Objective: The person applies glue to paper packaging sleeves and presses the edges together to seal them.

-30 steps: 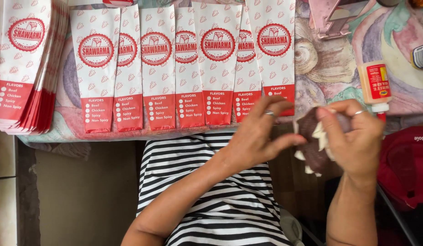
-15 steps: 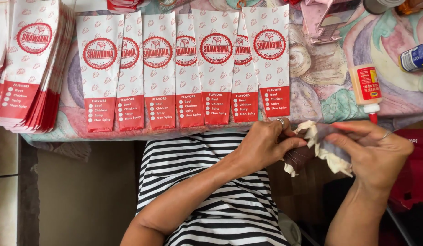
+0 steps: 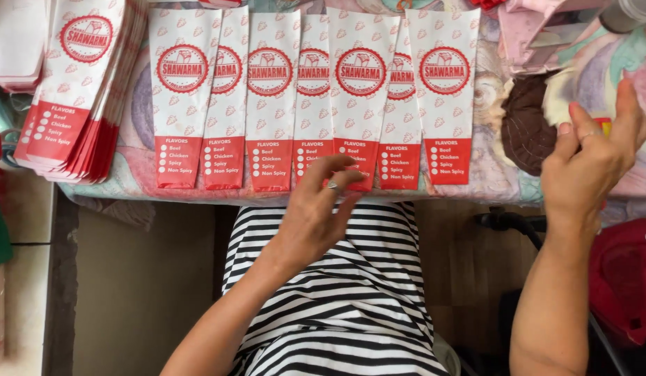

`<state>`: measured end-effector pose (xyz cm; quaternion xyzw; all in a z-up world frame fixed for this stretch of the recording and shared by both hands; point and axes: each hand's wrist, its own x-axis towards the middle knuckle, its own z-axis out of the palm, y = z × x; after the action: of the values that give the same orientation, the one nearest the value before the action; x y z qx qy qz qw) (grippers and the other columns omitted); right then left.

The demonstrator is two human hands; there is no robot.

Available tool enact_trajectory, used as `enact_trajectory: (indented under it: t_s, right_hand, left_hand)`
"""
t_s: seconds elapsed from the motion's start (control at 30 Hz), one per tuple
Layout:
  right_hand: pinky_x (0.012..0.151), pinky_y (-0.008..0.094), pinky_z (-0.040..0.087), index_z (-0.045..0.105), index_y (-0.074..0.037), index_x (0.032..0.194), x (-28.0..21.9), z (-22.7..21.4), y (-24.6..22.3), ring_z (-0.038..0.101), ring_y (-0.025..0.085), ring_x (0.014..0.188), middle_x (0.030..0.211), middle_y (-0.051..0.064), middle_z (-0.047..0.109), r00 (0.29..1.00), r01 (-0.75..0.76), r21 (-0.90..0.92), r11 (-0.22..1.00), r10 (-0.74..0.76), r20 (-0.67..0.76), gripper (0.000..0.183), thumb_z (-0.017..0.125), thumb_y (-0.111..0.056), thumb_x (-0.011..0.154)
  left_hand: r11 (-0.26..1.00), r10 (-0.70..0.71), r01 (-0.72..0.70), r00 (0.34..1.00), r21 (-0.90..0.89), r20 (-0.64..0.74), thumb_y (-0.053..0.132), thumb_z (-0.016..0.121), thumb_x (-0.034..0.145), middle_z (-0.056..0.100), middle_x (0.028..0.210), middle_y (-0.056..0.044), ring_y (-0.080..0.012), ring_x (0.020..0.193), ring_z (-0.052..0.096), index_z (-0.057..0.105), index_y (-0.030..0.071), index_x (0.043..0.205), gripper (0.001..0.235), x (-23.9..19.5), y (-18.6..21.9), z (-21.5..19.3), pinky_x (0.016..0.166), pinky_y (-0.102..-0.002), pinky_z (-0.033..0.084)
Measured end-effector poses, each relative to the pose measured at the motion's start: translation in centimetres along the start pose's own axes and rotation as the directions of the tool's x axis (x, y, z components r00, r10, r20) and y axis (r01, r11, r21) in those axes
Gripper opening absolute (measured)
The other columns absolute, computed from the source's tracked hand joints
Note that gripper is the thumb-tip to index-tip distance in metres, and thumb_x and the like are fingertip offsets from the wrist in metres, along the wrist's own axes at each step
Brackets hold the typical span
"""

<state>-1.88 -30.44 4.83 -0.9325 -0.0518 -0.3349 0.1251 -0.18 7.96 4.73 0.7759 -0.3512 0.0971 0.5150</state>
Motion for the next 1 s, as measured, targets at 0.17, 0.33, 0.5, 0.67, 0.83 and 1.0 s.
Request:
enact_trajectory:
  t_s: [0.17, 0.33, 0.5, 0.67, 0.83, 1.0]
  right_hand:
    - [0.102, 0.060, 0.059, 0.069, 0.026, 0.121, 0.8, 1.6, -11.3, 0.061, 0.051, 0.121, 0.147, 0.035, 0.046, 0.997, 0.078, 0.245, 0.966, -0.069, -0.046, 0.017, 0.073, 0.020, 0.107]
    - [0.097, 0.045, 0.060, 0.074, 0.005, 0.116, -2.0, 5.8, -18.2, 0.070, 0.038, 0.116, 0.135, 0.022, 0.062, 0.976, 0.148, 0.511, 0.847, -0.207, 0.060, 0.028, 0.078, -0.001, 0.089]
    - [0.107, 0.045, 0.055, 0.072, 0.004, 0.118, -2.1, 6.6, -18.7, 0.069, 0.034, 0.117, 0.132, 0.018, 0.064, 0.953, 0.208, 0.429, 0.879, -0.280, 0.111, 0.029, 0.077, -0.005, 0.091]
    - [0.105, 0.042, 0.057, 0.072, 0.000, 0.116, -2.9, 6.7, -18.0, 0.070, 0.031, 0.116, 0.128, 0.014, 0.067, 0.960, 0.175, 0.393, 0.903, -0.246, 0.137, 0.024, 0.075, -0.003, 0.092]
    - [0.095, 0.043, 0.060, 0.076, 0.001, 0.103, -2.6, 6.8, -18.0, 0.073, 0.035, 0.108, 0.120, 0.017, 0.070, 0.958, 0.242, 0.442, 0.864, -0.285, 0.034, 0.012, 0.077, 0.003, 0.091]
    - [0.093, 0.042, 0.061, 0.077, 0.001, 0.097, -2.6, 6.8, -17.8, 0.072, 0.036, 0.109, 0.120, 0.018, 0.071, 0.953, 0.260, 0.450, 0.855, -0.301, 0.022, 0.008, 0.077, 0.005, 0.090]
  left_hand:
    - [0.981, -0.030, 0.030, 1.000, 0.193, -0.006, -0.003, 0.070, 0.098, 0.049, 0.136, -0.021, -0.0345, 0.120, 0.062, 0.049, 0.007, 0.128, 0.038, -1.4, -1.8, -1.6, 0.097, -0.047, 0.049]
    - [0.975, 0.037, -0.020, 0.997, 0.220, -0.075, -0.004, 0.074, 0.088, 0.058, 0.131, -0.019, -0.0355, 0.118, 0.067, 0.062, 0.003, 0.119, 0.034, -1.7, -2.9, 0.0, 0.107, -0.050, 0.051]
    - [0.976, 0.057, -0.047, 0.997, 0.214, -0.042, -0.004, 0.073, 0.089, 0.059, 0.128, -0.019, -0.0358, 0.119, 0.067, 0.063, 0.001, 0.116, 0.029, -1.4, -3.1, 0.4, 0.108, -0.052, 0.049]
    - [0.983, 0.048, -0.036, 0.997, 0.180, -0.063, -0.003, 0.070, 0.093, 0.061, 0.124, -0.019, -0.0361, 0.110, 0.071, 0.063, 0.002, 0.111, 0.020, -1.9, -3.8, 1.5, 0.108, -0.056, 0.049]
    - [0.989, 0.057, -0.046, 0.996, 0.142, -0.073, -0.002, 0.071, 0.093, 0.061, 0.127, -0.019, -0.0347, 0.108, 0.073, 0.067, 0.002, 0.106, 0.014, -2.8, -4.8, 1.9, 0.101, -0.052, 0.056]
    - [0.975, 0.136, -0.123, 0.989, 0.185, -0.055, -0.001, 0.070, 0.094, 0.063, 0.123, -0.019, -0.0357, 0.111, 0.071, 0.070, -0.002, 0.102, 0.008, -2.8, -5.0, 1.3, 0.098, -0.049, 0.057]
